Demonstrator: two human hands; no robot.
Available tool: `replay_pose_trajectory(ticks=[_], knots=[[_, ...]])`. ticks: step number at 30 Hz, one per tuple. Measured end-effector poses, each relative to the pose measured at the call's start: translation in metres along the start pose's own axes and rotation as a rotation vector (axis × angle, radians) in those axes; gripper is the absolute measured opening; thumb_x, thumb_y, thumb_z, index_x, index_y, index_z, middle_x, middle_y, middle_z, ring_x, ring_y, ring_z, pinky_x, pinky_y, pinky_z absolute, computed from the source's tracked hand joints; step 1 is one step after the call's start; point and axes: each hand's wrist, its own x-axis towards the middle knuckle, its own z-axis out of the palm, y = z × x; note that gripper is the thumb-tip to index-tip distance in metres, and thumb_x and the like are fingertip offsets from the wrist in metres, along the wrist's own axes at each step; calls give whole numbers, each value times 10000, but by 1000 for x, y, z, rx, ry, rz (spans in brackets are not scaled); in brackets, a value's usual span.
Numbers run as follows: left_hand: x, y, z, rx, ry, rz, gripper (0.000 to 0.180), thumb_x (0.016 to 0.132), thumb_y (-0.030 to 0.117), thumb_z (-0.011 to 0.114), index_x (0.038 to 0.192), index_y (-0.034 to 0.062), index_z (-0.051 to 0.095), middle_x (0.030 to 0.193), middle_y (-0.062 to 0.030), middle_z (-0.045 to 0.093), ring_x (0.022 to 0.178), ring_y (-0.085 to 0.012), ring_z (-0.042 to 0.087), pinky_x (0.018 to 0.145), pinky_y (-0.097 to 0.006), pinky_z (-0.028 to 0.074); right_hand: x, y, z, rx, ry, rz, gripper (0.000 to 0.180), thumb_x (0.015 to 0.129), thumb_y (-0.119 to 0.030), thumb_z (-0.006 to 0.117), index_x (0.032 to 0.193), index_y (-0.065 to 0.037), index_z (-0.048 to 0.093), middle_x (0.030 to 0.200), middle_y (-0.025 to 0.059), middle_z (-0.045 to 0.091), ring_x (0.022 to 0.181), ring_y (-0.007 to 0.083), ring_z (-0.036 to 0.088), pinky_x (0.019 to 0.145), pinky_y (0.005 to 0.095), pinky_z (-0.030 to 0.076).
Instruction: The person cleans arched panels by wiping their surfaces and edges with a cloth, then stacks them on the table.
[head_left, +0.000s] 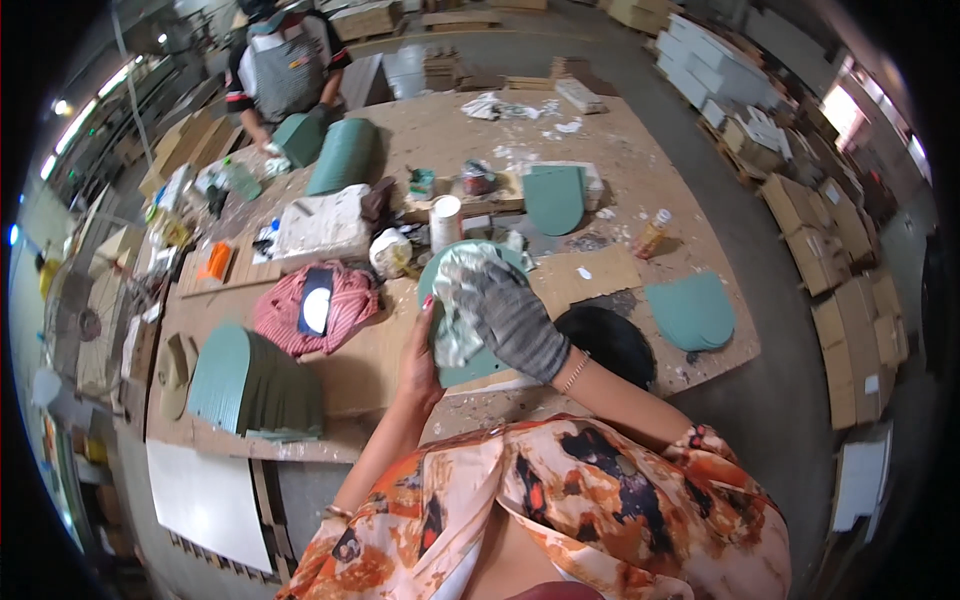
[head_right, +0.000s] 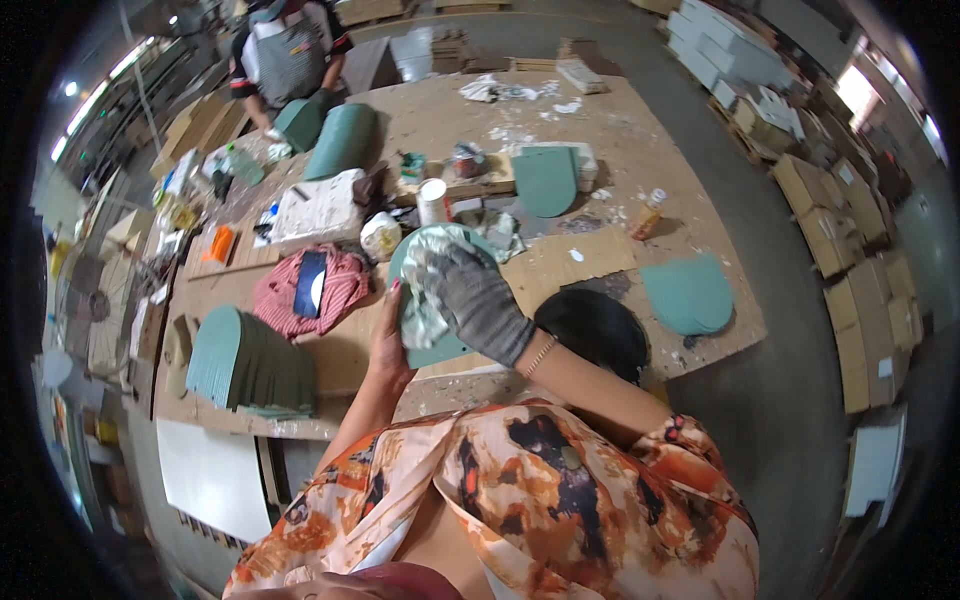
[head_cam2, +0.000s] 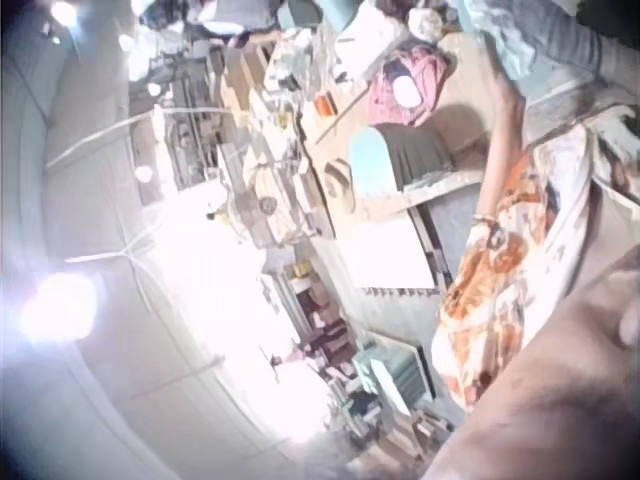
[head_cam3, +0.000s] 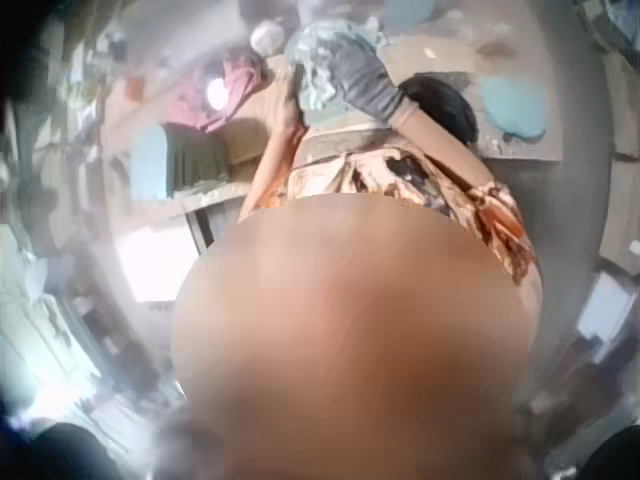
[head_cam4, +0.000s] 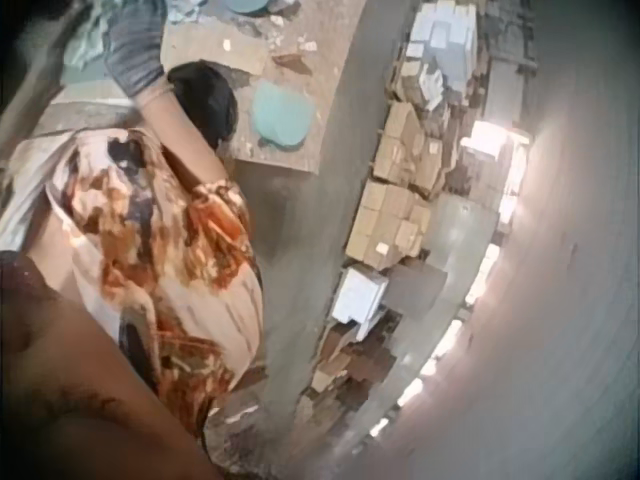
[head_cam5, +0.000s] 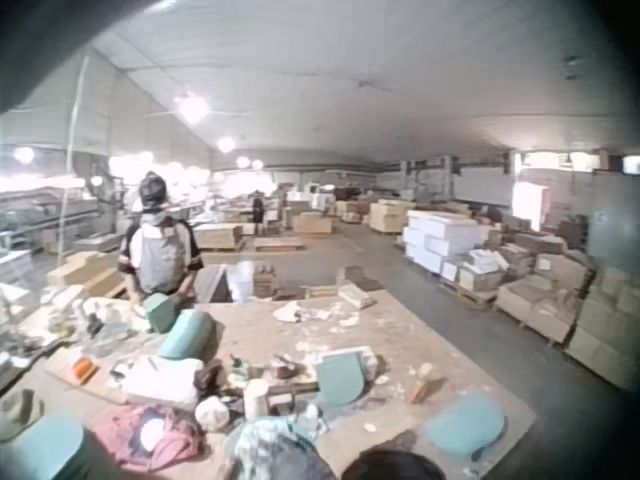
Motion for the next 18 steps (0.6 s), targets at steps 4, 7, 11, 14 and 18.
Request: replay_pose_trajectory(ticks=[4, 7, 11, 14, 18], knots=[[1, 3, 4, -1, 15, 40, 538, 947, 449, 416, 1340, 83, 392, 1255, -90, 522, 1085, -227, 556, 910, -382, 464, -8, -7, 24, -73, -19, -78, 349, 823, -206, 472, 1146, -119, 573, 1216, 106, 541, 1165, 255, 473, 1046, 421, 313], [1, 14, -6, -72, 29, 17, 531, 958, 439, 382, 1343, 74, 383, 1269, -110, 509, 1108, -246, 543, 911, -381, 467, -33, -30, 51, 202, -96, -71, 292, 842, -172, 486, 1109, -112, 586, 1230, 106, 513, 1206, 243, 447, 1065, 432, 301], [10, 18, -10, 1, 15, 127, 489, 939, 393, 458, 1302, 70, 413, 1179, -105, 551, 1034, -219, 571, 856, -365, 492, -68, 36, 29, 410, 67, 140, 254, 835, -126, 493, 1058, -61, 595, 1196, 130, 524, 1187, 286, 455, 1047, 407, 326], [5, 27, -14, 98, 56, 178, 433, 906, 289, 555, 1255, 59, 442, 1128, -92, 566, 998, -185, 576, 818, -337, 501, -15, 68, -16, 270, -198, 342, 285, 865, -147, 454, 1083, -22, 588, 1164, 134, 549, 1139, 272, 488, 1039, 385, 332], [-6, 21, -2, 291, 92, 178, 348, 842, 135, 647, 1152, 32, 527, 1028, -74, 620, 882, -155, 609, 756, -294, 509, -32, 59, -14, 673, 505, 325, 309, 857, -153, 435, 1097, -52, 601, 1143, 125, 570, 1114, 238, 504, 1017, 357, 343]])
